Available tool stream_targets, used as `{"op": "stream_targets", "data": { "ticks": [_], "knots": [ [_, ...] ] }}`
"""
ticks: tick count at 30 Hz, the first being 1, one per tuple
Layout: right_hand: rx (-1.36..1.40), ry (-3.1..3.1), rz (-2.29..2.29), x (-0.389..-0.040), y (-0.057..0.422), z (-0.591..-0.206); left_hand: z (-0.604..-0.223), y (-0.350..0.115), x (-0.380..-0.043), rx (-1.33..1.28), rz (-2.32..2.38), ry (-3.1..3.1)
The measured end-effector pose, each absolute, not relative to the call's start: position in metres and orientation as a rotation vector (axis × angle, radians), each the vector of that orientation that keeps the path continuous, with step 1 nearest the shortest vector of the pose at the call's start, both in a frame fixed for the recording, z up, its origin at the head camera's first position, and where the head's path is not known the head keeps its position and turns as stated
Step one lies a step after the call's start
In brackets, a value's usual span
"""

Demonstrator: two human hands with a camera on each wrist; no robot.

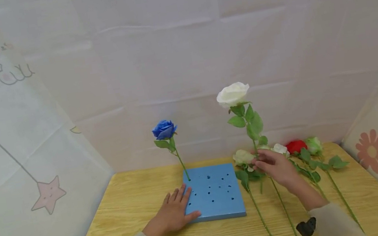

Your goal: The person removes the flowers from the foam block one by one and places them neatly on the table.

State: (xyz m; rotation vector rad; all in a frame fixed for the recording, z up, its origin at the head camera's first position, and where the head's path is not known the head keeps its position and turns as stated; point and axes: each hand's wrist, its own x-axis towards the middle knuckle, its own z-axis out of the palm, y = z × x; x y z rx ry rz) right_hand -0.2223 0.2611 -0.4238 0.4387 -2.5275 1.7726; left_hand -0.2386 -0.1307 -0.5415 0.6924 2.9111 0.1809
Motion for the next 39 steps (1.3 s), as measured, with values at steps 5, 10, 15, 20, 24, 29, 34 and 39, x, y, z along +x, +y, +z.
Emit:
{"op": "stream_targets", "data": {
  "ticks": [5, 10, 15, 20, 24, 29, 34, 39],
  "knots": [
    [0.431, -2.512, 1.790, -0.216, 0.268, -0.425, -0.540, -0.131, -0.237, 0.694, 0.192, 2.912],
    [0.417, -2.517, 1.802, -0.208, 0.279, -0.427, -0.540, -0.131, -0.236, 0.704, 0.188, 2.921],
    [0.422, -2.528, 1.796, -0.200, 0.291, -0.427, -0.540, -0.131, -0.237, 0.706, 0.186, 2.928],
    [0.415, -2.540, 1.760, -0.194, 0.307, -0.428, -0.541, -0.131, -0.237, 0.702, 0.193, 2.925],
    [0.407, -2.543, 1.785, -0.188, 0.319, -0.429, -0.539, -0.132, -0.236, 0.705, 0.190, 2.921],
    [0.389, -2.541, 1.821, -0.180, 0.333, -0.426, -0.532, -0.131, -0.233, 0.713, 0.205, 2.911],
    [0.409, -2.554, 1.770, -0.176, 0.349, -0.427, -0.528, -0.131, -0.231, 0.724, 0.220, 2.910],
    [0.383, -2.596, 1.734, -0.171, 0.365, -0.431, -0.530, -0.131, -0.232, 0.723, 0.219, 2.906]
  ]
}}
